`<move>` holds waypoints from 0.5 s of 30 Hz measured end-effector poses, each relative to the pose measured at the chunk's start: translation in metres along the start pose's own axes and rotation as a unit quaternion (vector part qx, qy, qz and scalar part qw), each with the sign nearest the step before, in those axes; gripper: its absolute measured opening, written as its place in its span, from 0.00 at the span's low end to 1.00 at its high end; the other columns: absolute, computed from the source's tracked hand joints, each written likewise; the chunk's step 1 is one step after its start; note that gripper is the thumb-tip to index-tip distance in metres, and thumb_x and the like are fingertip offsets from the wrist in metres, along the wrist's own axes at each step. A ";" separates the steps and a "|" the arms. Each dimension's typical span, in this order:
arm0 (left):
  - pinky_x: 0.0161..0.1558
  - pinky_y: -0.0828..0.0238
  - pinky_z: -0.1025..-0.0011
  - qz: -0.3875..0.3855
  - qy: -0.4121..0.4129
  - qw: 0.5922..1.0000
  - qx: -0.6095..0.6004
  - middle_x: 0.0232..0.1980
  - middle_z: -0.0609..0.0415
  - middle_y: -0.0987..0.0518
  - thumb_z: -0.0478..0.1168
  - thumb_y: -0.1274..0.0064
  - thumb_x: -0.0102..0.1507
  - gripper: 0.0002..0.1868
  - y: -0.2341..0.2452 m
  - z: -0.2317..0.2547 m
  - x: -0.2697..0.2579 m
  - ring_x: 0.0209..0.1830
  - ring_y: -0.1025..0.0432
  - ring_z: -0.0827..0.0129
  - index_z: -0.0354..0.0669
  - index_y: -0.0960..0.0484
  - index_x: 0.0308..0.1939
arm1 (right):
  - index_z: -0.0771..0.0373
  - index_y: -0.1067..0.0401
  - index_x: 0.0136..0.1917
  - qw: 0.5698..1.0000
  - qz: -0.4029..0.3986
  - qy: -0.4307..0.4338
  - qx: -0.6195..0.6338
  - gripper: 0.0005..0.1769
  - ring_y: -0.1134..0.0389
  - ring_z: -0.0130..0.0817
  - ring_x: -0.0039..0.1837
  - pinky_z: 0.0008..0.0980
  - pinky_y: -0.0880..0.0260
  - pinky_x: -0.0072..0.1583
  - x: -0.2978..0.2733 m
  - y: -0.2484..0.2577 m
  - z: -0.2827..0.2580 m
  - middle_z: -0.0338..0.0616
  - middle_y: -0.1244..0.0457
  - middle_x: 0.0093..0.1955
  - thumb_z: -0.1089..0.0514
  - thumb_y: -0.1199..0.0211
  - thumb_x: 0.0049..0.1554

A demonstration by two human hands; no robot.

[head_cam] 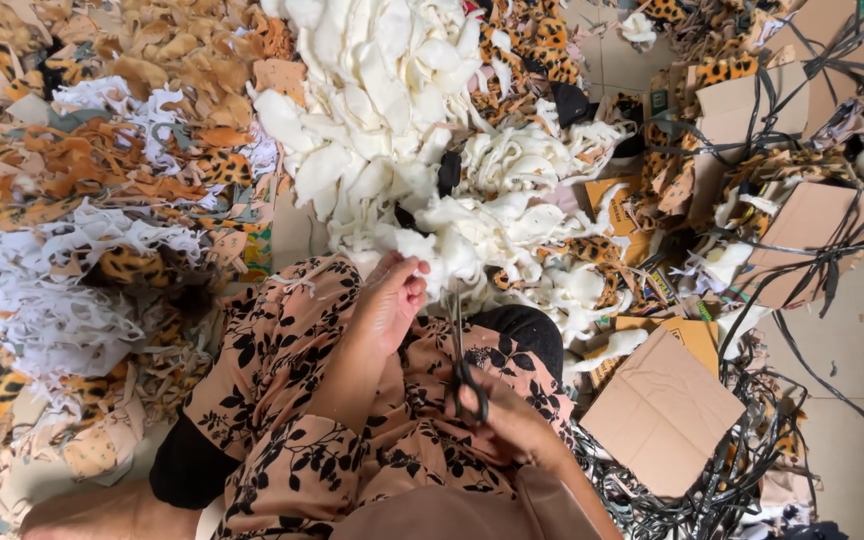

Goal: The person sits on the floor and uses scissors to cut a white fabric strip into smaller pieces. The cut pieces are dropped onto a pile of other fabric scraps on the floor.

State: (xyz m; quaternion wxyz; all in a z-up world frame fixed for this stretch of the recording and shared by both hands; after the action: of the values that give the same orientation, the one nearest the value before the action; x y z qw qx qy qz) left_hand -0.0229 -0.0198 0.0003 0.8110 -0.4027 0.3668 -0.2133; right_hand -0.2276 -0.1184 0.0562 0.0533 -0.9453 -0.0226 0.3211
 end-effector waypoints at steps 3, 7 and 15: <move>0.32 0.47 0.82 0.004 -0.006 0.997 0.081 0.38 0.59 0.21 0.39 0.46 0.67 0.09 -0.011 -0.002 -0.010 0.30 0.40 0.80 0.55 0.32 0.39 | 0.64 0.29 0.66 0.994 0.100 0.047 -0.001 0.43 0.41 0.28 0.34 0.23 0.42 0.31 0.017 0.004 -0.011 0.54 0.32 0.40 0.28 0.39 0.52; 0.31 0.48 0.82 0.025 -0.001 0.995 0.093 0.39 0.57 0.20 0.38 0.47 0.67 0.08 -0.008 -0.002 -0.011 0.29 0.39 0.79 0.55 0.32 0.39 | 0.65 0.25 0.61 0.989 0.098 0.104 -0.033 0.33 0.32 0.36 0.41 0.28 0.36 0.40 0.040 0.023 -0.015 0.52 0.30 0.39 0.39 0.30 0.52; 0.30 0.49 0.83 0.042 -0.005 0.996 0.082 0.39 0.56 0.20 0.37 0.49 0.67 0.07 -0.012 0.002 -0.013 0.28 0.39 0.79 0.55 0.32 0.42 | 0.63 0.23 0.51 0.993 0.089 0.044 -0.062 0.32 0.37 0.33 0.34 0.26 0.39 0.34 0.014 0.024 -0.045 0.51 0.30 0.34 0.32 0.33 0.51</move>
State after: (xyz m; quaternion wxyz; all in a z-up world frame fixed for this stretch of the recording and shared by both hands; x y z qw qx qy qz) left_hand -0.0307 -0.0172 0.0162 0.8515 -0.3201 0.3603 -0.2067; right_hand -0.1890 -0.1450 0.0804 -0.0333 -0.9582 0.0437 0.2808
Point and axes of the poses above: each hand's wrist, its own x-axis towards the middle knuckle, its own y-axis out of the back of the hand, z = x × y, the point moved 1 cm from there along x, towards the middle knuckle
